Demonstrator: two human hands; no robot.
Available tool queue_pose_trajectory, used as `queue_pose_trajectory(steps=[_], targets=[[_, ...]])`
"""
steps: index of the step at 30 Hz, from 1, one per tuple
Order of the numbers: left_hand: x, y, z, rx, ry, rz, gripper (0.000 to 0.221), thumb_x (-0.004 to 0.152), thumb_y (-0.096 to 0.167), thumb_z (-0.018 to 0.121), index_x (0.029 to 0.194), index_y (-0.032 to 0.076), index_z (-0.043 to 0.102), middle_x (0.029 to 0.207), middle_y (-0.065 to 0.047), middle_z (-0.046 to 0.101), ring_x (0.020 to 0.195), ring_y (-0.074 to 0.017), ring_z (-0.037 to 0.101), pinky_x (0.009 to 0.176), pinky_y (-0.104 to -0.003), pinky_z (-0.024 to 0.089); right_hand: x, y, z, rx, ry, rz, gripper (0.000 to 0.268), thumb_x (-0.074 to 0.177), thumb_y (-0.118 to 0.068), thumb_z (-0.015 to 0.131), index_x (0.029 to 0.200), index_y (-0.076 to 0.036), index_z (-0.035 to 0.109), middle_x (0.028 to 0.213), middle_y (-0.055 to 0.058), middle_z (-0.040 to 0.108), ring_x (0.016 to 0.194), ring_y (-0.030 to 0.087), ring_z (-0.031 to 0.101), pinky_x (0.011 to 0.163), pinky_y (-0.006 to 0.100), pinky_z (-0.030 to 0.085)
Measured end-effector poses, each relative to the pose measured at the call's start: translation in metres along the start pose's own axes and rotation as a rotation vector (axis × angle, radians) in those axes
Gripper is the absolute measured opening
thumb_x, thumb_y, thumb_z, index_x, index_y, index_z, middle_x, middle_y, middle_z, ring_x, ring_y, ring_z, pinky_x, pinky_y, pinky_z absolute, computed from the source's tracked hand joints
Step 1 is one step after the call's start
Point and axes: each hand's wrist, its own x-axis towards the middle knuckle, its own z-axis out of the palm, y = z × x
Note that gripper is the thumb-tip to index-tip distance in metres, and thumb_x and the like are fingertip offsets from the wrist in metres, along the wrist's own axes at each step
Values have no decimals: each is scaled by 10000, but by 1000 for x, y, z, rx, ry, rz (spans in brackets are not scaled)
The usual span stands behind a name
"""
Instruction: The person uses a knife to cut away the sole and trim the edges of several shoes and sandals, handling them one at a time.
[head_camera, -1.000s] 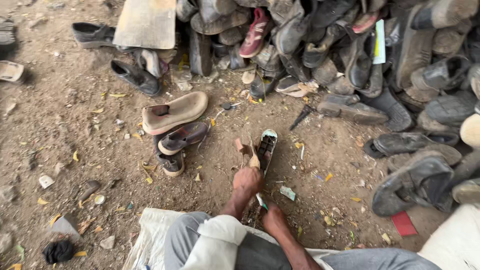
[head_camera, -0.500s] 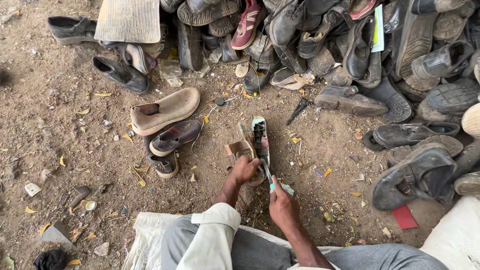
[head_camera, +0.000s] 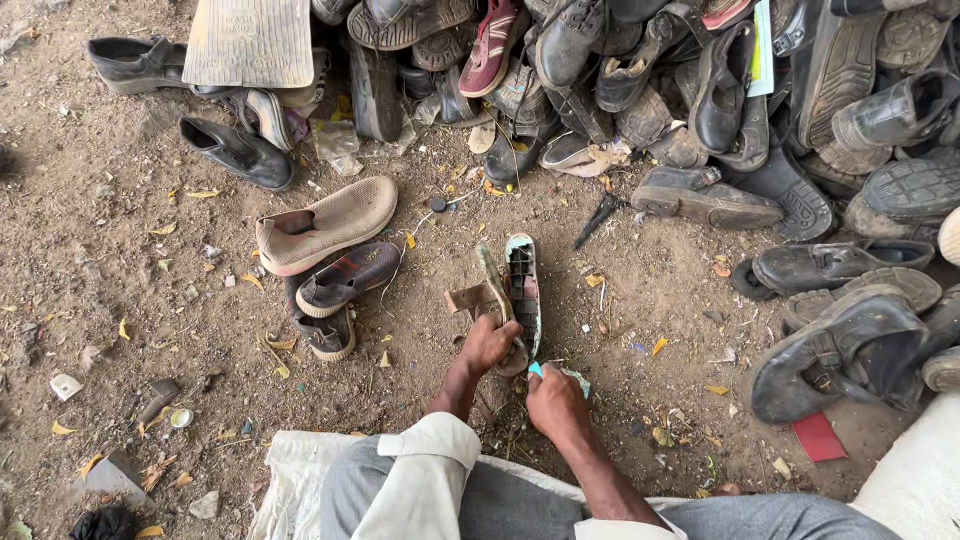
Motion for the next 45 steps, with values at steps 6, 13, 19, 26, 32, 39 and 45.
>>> queue_pose_trajectory(steps=[6,13,19,26,32,39,45], targets=[[3,6,4,-151,-57,-249,287,940,272,573,922,10,686,804,-141,689,682,-255,645,603,-439,552,-14,-8,-9,-16,-71,-6,291,1087,-224,433,1130,4,609,713,68,646,518,155,590,411,326,460],[19,-25,10,56,27,-21,368,948,351,602,889,-1,689,805,-150,707,721,-251,671,638,-433,542,-17,4,-1,82,-93,33,290,1078,-247,499,1114,-3,651,719,71,634,532,157,559,450,342,448],[30,-60,28,39,36,52,454,953,425,610,829,-7,677,752,-170,670,683,-247,619,610,-445,494,-27,33,21,129,33,-116,209,975,-186,583,1059,-30,695,816,148,697,697,271,679,616,436,552],[36,-52,21,-47,-12,17,369,916,368,583,823,23,676,747,-132,673,675,-223,621,599,-408,508,3,8,6,76,-62,80,255,1047,-237,540,965,-40,681,834,160,712,742,282,713,683,455,556],[47,-61,22,-39,31,225,462,998,515,553,915,64,602,755,-70,544,666,-209,510,586,-405,469,-26,29,14,87,-69,-2,210,990,-227,570,1001,-47,678,771,138,709,616,250,686,561,462,552],[37,-60,25,-69,73,201,484,991,473,601,808,26,625,704,-72,556,638,-207,512,569,-414,466,-5,38,20,54,59,-56,271,999,-263,612,992,-9,708,749,175,703,607,230,651,569,409,509],[11,-15,12,-32,91,0,350,966,288,577,832,-17,684,729,-124,670,668,-209,610,623,-367,503,-37,35,-16,-18,-88,64,366,1023,-285,526,1297,-54,600,858,104,718,619,196,687,576,386,581]])
